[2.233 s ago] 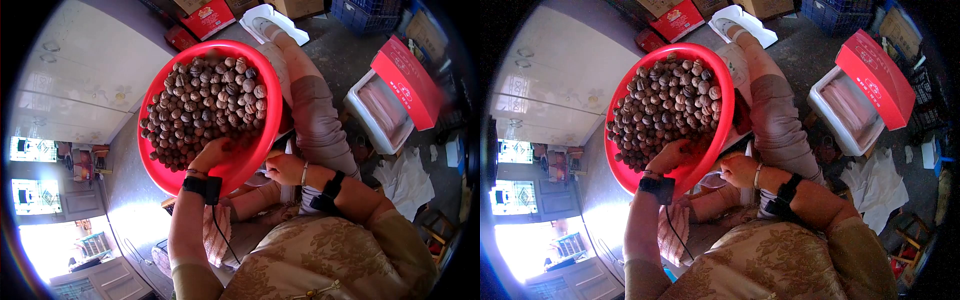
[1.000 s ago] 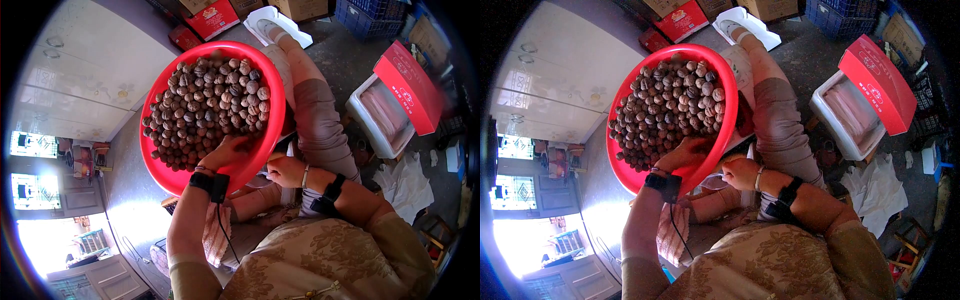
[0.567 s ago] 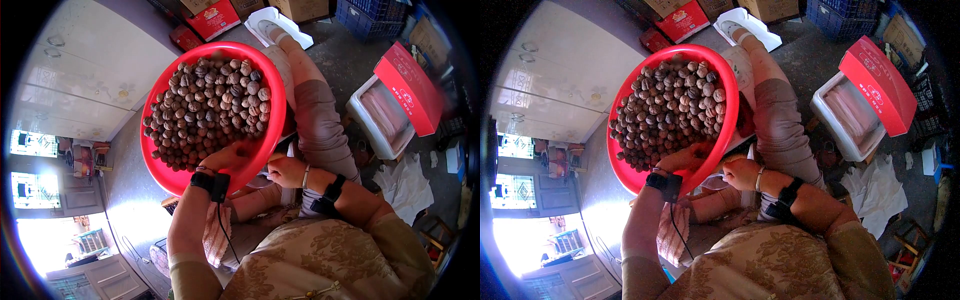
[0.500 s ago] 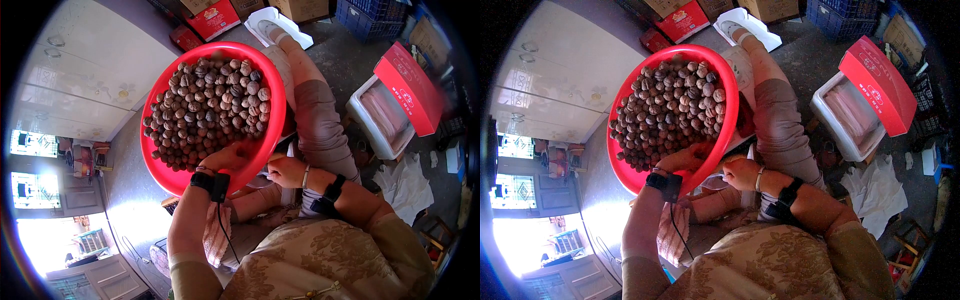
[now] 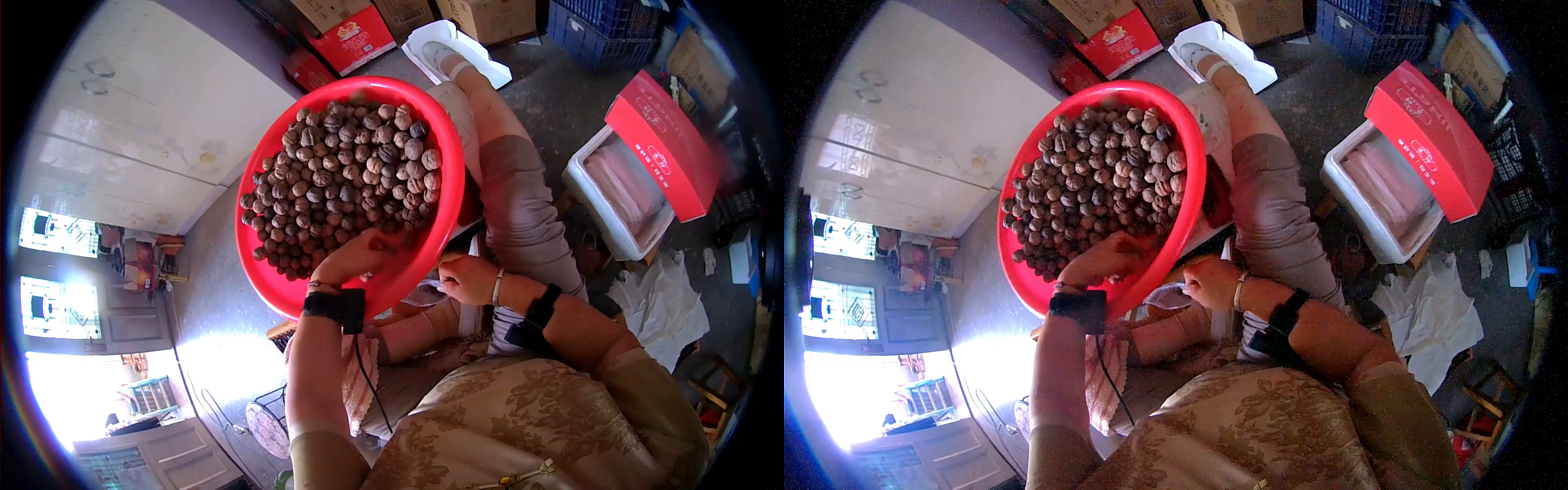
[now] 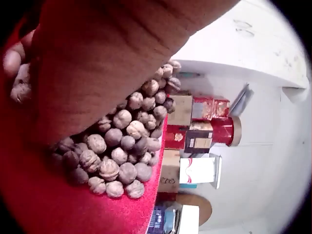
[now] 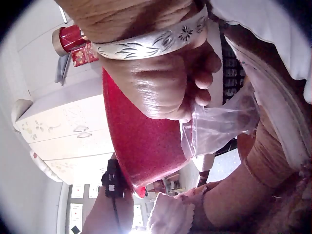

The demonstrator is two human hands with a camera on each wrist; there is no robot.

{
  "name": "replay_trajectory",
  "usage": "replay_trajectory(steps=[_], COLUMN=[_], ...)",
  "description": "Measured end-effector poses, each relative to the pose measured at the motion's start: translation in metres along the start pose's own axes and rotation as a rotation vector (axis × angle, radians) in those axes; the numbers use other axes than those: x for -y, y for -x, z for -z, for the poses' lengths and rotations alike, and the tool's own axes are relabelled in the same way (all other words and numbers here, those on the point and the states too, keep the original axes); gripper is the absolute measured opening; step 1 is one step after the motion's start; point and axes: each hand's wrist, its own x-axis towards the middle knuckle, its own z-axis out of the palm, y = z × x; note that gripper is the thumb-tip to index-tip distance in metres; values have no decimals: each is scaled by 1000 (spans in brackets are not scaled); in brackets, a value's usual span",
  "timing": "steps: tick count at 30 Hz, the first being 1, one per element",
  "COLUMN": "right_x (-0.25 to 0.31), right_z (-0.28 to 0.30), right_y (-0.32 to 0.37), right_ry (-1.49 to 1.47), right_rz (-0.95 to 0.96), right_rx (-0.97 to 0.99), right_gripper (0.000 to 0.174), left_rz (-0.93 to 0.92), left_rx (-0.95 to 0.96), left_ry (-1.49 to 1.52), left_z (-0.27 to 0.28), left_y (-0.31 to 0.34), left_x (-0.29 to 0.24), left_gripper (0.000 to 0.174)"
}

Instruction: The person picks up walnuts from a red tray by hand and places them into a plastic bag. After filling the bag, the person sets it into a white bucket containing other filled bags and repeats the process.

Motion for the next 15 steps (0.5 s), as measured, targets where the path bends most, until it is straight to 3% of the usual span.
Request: replay_trajectory(steps=[2, 3, 5, 9, 11, 15], right_x=[-2, -3, -5, -4, -3, -4], right_z=[-2, -2, -3, -4, 0, -1], right_y=[0, 0, 0, 0, -1, 1], right_ry=[5, 6, -3, -28, -36, -40], right_rz=[0, 4, 10, 8, -1, -10], right_rx=[11, 11, 3, -7, 42, 41], right_gripper=[22, 22, 20, 20, 20, 20], left_rz=[-65, -65, -78, -227, -340, -421], left_rx=[-184, -189, -163, -229, -191, -169], left_ry=[321, 321, 761, 982, 1226, 1429], left_z=[3, 9, 18, 15, 18, 11], left_y=[10, 15, 24, 38, 37, 58], left_x=[5, 8, 12, 8, 23, 18], left_gripper=[30, 30, 25, 24, 26, 28])
